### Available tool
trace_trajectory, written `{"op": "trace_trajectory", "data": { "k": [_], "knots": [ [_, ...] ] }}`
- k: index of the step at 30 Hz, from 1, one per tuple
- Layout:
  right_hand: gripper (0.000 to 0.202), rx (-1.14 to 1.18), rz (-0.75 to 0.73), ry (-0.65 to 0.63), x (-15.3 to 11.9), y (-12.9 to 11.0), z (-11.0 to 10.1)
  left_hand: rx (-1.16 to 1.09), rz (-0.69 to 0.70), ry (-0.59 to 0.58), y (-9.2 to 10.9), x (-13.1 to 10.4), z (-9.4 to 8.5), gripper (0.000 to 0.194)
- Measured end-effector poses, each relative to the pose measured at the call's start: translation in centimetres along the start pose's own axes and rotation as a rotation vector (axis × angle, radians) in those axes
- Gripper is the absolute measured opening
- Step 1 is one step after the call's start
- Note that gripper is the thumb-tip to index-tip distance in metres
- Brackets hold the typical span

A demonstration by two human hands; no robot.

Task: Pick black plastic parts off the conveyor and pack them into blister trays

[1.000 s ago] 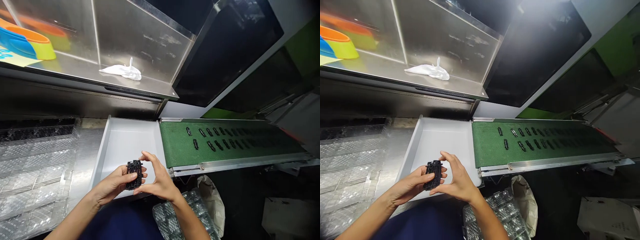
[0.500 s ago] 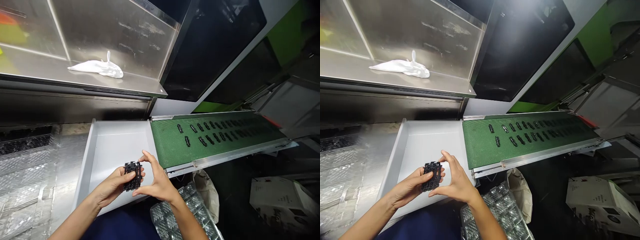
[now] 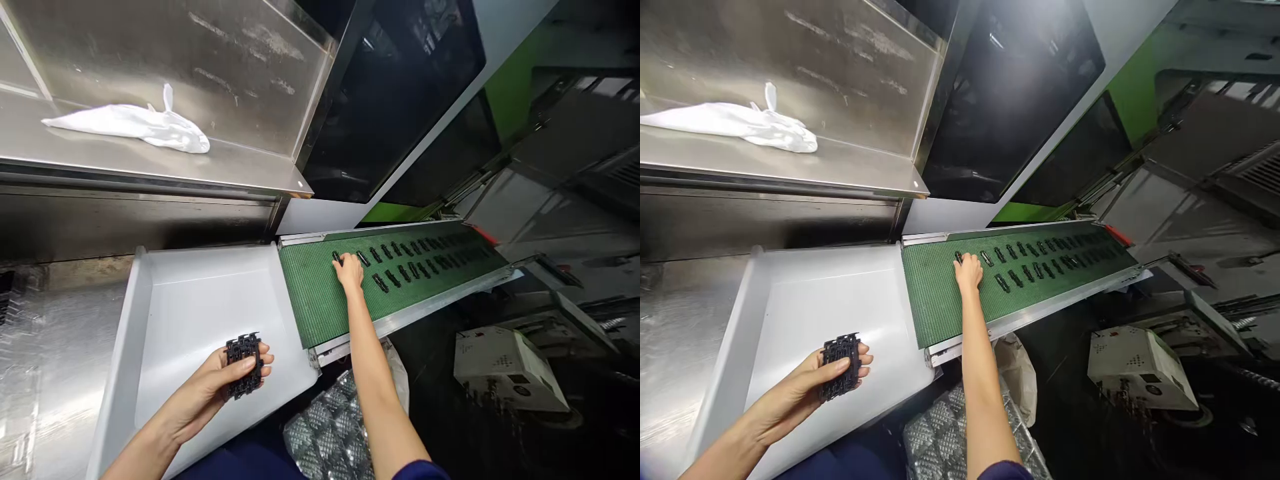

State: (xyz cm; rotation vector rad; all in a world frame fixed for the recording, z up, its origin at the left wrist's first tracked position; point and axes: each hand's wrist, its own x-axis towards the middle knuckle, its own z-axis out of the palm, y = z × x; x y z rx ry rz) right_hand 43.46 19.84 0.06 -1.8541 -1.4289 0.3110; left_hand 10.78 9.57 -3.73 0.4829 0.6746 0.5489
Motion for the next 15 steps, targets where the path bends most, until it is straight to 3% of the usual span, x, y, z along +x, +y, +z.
{"op": "trace_trajectory", "data": {
  "k": [3, 6, 10, 12, 15],
  "knots": [
    [0.020, 0.013, 0.027, 0.010, 1.5, 0.6, -0.9, -0.034, 0.057, 0.034, 0.2, -0.3, -0.5, 0.033],
    [0.020, 0.090, -0.015, -0.050, -0.9, -1.7, -0.1, -0.081, 0.157, 0.085, 0.1, -0.7, -0.9, 0.031],
    [0.034, 0.267, -0.126, -0.260, -9.0, -7.4, 3.1, -0.115, 0.281, 0.141, 0.0, -1.5, -1.4, 0.029],
    [0.028, 0.332, -0.193, -0.395, -13.7, -10.2, 4.6, -0.116, 0.330, 0.150, 0.0, -2.2, -1.5, 0.030],
    [0.019, 0.320, -0.390, -0.472, -18.7, -13.0, 5.5, -0.084, 0.399, 0.149, 0.0, -3.7, -1.6, 0.027]
  ]
}}
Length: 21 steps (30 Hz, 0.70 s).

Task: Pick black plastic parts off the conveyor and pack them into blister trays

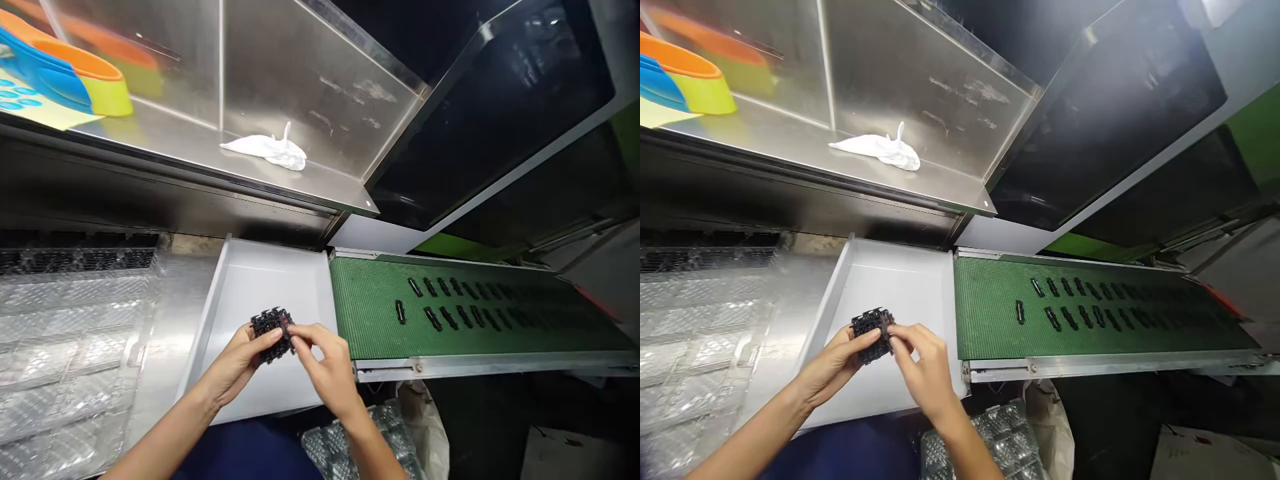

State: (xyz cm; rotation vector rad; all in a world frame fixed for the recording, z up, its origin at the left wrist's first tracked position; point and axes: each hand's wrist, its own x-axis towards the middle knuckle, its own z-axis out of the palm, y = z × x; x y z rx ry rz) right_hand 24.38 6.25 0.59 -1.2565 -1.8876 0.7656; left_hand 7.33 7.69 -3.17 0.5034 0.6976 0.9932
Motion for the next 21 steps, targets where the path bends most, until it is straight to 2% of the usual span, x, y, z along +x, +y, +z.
{"op": "trace_trajectory", "data": {
  "k": [2, 5, 7, 9, 14, 17, 21],
  "knots": [
    [0.021, -0.127, -0.132, -0.034, -0.7, -1.2, 0.6, 0.028, 0.013, -0.005, 0.5, -1.1, -0.4, 0.024],
    [0.038, -0.334, -0.277, -0.155, -0.8, -1.9, -0.1, 0.093, -0.037, -0.011, 1.3, -2.5, -1.1, 0.027],
    [0.039, -0.368, -0.353, -0.272, -0.5, -2.2, -0.7, 0.131, -0.079, -0.026, 1.7, -3.3, -1.7, 0.032],
    [0.041, -0.291, -0.391, -0.317, -0.4, -2.4, -0.9, 0.118, -0.109, -0.038, 1.9, -4.0, -2.1, 0.036],
    [0.081, -0.051, -0.315, -0.143, -1.1, -2.8, 0.6, -0.011, -0.192, -0.055, 2.1, -5.2, -2.3, 0.037],
    [0.086, -0.067, -0.331, -0.100, -1.4, -2.6, 1.3, -0.031, -0.204, -0.075, 2.1, -5.5, -2.1, 0.037],
    [0.085, -0.129, -0.352, -0.137, -1.6, -2.4, 1.5, -0.012, -0.204, -0.066, 2.0, -5.4, -1.9, 0.038]
  ]
}}
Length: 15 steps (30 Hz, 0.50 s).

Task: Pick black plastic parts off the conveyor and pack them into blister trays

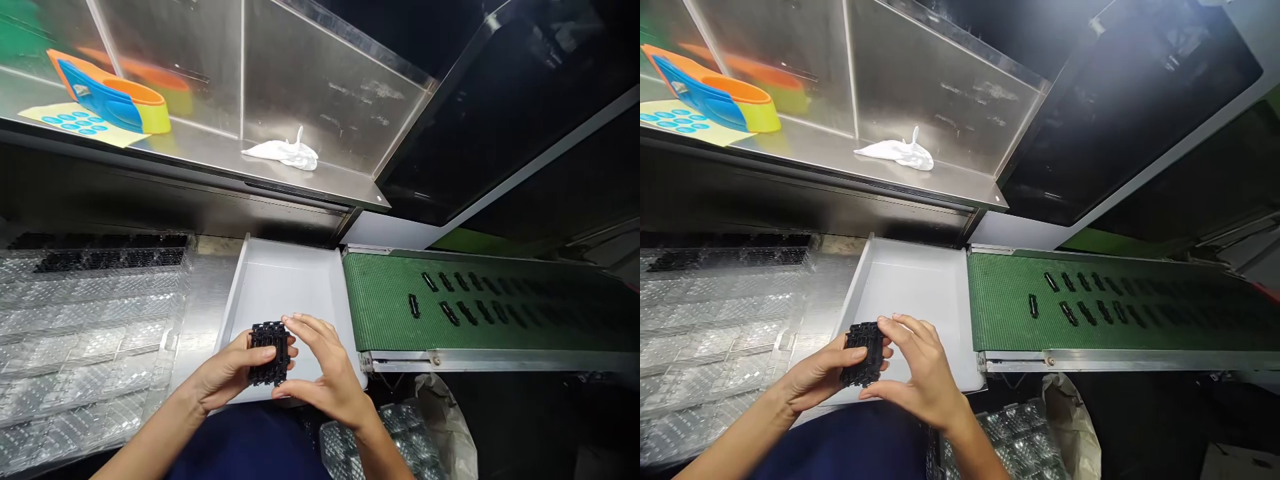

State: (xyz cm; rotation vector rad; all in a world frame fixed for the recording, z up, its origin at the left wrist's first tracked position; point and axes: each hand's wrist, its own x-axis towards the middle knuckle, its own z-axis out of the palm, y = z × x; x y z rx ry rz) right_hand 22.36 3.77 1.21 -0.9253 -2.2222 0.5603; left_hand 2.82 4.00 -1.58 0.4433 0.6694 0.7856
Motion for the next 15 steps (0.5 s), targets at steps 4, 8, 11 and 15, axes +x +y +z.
{"op": "trace_trajectory", "data": {
  "k": [4, 8, 11, 15],
  "knots": [
    [0.082, -0.001, 0.028, -0.046, -0.4, 0.5, -0.1, 0.019, -0.036, 0.039, -0.3, 0.8, 0.6, 0.041],
    [0.065, -0.112, 0.251, 0.064, -1.7, 5.3, -2.8, 0.094, -0.048, 0.083, -0.8, 1.9, 1.7, 0.038],
    [0.035, -0.370, 0.551, 0.429, -4.2, 11.1, -7.5, 0.176, -0.046, 0.072, -1.5, 2.9, 2.2, 0.036],
    [0.023, -0.483, 0.651, 0.556, -7.7, 16.0, -13.5, 0.274, -0.008, 0.031, -2.3, 4.3, 2.8, 0.039]
  ]
}}
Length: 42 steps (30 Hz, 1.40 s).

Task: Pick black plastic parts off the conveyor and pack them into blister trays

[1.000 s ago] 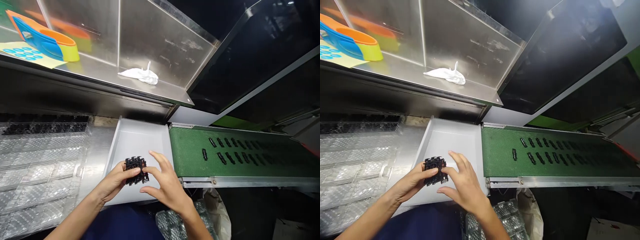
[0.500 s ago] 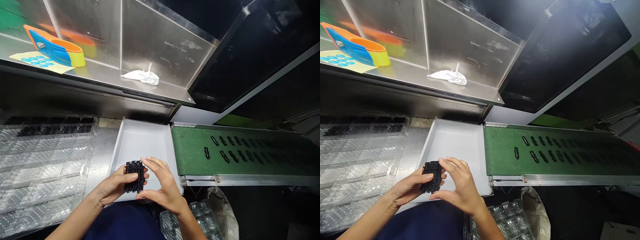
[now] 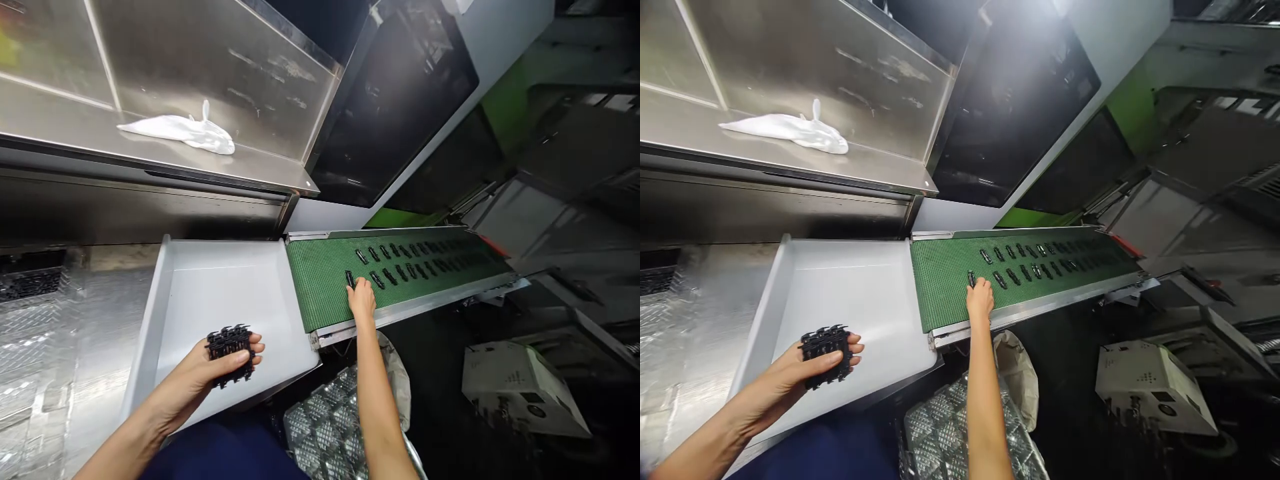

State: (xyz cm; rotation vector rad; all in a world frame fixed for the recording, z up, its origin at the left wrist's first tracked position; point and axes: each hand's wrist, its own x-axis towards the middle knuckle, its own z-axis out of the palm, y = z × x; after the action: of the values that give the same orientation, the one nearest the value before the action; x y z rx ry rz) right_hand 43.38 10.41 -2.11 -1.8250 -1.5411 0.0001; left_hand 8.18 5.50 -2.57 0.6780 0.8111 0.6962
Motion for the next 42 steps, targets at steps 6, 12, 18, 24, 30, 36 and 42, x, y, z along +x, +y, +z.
{"op": "trace_trajectory", "data": {
  "k": [6, 12, 18, 24, 30, 36, 42],
  "knots": [
    [0.023, 0.084, -0.126, -0.241, -0.3, -2.1, -2.2, 0.053, 0.053, -0.001, 1.1, 0.1, 1.1, 0.036],
    [0.016, 0.327, -0.408, -0.816, -5.4, -12.5, -2.8, 0.129, 0.064, -0.050, 1.5, -0.9, 0.5, 0.020],
    [0.017, 0.497, -0.313, -0.656, -8.7, -17.2, 0.1, 0.061, 0.054, -0.044, 0.5, -2.0, 0.2, 0.015],
    [0.022, 0.514, -0.282, -0.558, -10.4, -17.8, 2.7, -0.208, 0.005, 0.063, -1.2, -2.5, -0.5, 0.027],
    [0.087, 0.397, -0.512, -0.831, -10.8, -17.3, 2.7, -0.223, 0.010, 0.091, -1.3, -3.5, -2.0, 0.030],
    [0.053, 0.447, -0.482, -0.693, -10.5, -17.3, 2.5, -0.011, 0.129, 0.116, -0.3, -4.8, -2.9, 0.030],
    [0.054, 0.411, -0.496, -0.645, -10.8, -17.8, 2.3, -0.032, 0.119, 0.087, -0.1, -5.3, -2.9, 0.029]
  ]
}}
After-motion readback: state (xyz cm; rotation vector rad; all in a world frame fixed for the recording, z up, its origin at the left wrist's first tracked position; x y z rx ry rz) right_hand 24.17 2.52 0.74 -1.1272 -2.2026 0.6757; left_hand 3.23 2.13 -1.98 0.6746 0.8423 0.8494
